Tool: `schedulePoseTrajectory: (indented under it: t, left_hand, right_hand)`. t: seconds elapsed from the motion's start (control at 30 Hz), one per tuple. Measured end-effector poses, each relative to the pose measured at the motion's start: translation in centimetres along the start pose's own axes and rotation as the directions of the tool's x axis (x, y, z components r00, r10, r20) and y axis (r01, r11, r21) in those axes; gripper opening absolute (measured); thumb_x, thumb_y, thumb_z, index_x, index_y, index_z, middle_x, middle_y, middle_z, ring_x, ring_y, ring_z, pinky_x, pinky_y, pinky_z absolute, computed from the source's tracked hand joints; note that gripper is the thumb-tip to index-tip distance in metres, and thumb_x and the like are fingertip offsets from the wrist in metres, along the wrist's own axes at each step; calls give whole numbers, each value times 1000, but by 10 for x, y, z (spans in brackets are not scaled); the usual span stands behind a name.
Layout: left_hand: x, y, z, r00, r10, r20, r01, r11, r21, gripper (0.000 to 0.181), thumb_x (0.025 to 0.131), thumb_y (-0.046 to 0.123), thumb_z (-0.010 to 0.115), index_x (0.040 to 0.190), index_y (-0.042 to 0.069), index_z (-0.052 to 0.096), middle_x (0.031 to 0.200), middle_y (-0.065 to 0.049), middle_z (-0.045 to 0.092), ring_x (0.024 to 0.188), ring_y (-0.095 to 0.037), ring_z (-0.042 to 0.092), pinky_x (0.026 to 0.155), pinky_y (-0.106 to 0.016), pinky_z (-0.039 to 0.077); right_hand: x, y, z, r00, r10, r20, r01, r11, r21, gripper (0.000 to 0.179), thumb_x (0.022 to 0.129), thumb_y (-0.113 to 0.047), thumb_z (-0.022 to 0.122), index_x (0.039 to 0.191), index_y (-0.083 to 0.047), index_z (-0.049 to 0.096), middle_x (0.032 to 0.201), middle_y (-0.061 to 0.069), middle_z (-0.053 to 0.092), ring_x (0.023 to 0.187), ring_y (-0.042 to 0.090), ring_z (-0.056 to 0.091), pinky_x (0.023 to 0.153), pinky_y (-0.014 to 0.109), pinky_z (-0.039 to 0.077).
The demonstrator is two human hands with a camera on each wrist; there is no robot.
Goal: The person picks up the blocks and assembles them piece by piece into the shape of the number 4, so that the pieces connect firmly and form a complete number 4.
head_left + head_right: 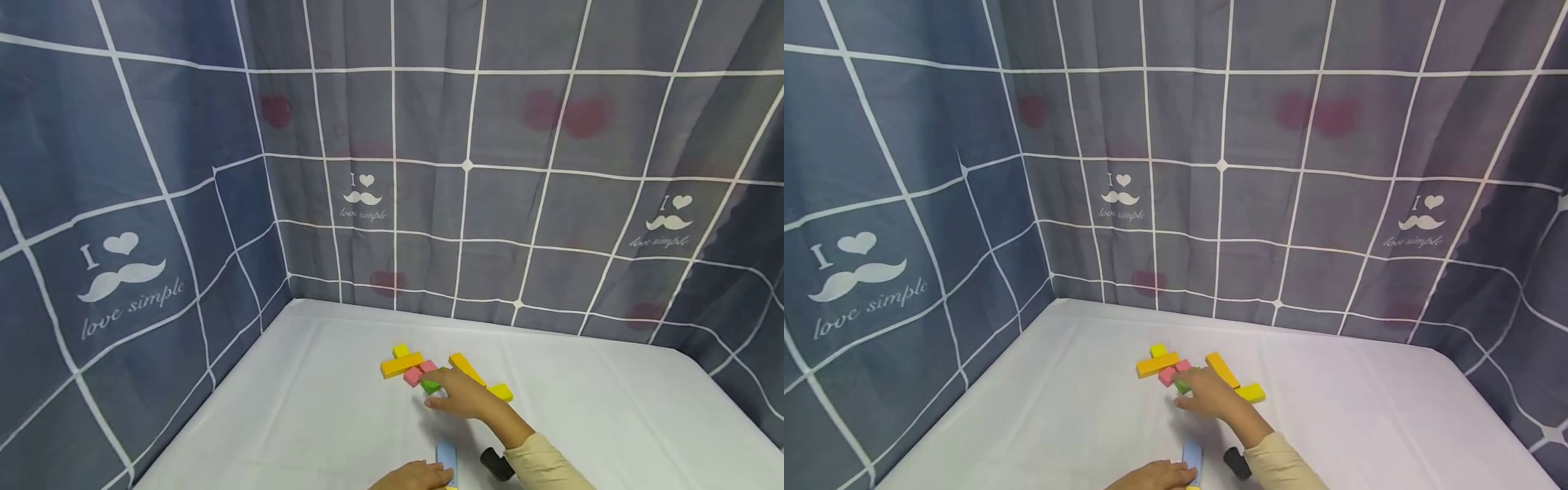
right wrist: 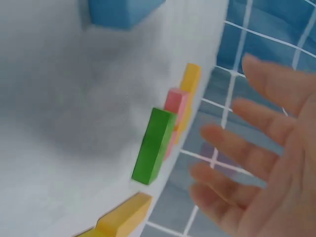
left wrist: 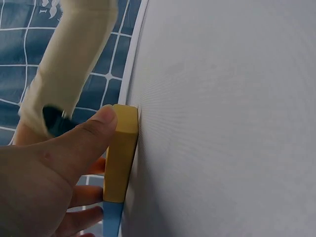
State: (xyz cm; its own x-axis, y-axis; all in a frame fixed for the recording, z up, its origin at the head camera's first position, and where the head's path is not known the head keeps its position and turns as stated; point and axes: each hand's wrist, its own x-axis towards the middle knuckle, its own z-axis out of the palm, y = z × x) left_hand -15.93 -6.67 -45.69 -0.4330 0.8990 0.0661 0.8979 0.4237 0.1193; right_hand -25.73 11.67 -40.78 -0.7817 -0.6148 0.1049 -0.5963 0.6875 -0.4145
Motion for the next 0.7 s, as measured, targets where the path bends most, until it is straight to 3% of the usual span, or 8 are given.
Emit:
schedulePoseTrajectory:
  t: [0.1,0.27,0.37,0.43,0.57,0.7]
  left_hand:
    - [8,-6,5,997,-63,48,67,994,-89,48,98,37,48,135,9,52,135,1,57,125,-9,53,99,-22,45]
    - [20,-9,4,985,-60,163,68,997,-42,44,97,31,48,133,5,53,134,1,58,124,-8,53,96,-20,45]
    - [22,-10,4,978,-53,202,55,998,-4,45,97,32,47,134,7,52,136,3,56,125,-7,52,95,-19,45]
    - [20,-10,3,974,-80,211,89,995,-33,45,98,33,46,135,8,52,136,3,56,125,-6,51,96,-20,44]
    - [11,-6,0,988,-114,101,128,982,-139,44,99,31,46,132,4,54,133,0,59,124,-10,53,97,-24,46]
    - [3,-4,-4,999,8,-34,-9,999,-32,40,99,33,46,127,8,60,132,-4,60,122,-13,56,94,-24,48]
  right_hand:
    - [20,2,8,998,7,-68,-12,997,-78,43,83,-19,71,120,-2,61,110,16,67,99,33,61,90,51,48]
    - [41,5,23,987,33,-159,-66,977,-201,38,79,-19,75,114,-8,65,96,12,66,80,26,56,71,38,47]
    - [49,7,28,979,39,-199,-88,966,-243,37,78,-21,76,112,-10,67,96,12,66,78,25,55,68,36,46]
    - [52,6,30,977,39,-208,-92,964,-250,35,79,-21,75,111,-10,67,96,12,66,77,26,55,68,36,47]
    - [55,4,33,976,57,-209,-107,966,-237,29,81,-21,73,107,-10,68,95,10,66,77,25,53,68,37,47]
    - [56,4,32,977,76,-200,-125,961,-245,21,82,-20,72,100,-12,69,90,7,64,76,24,51,67,36,45]
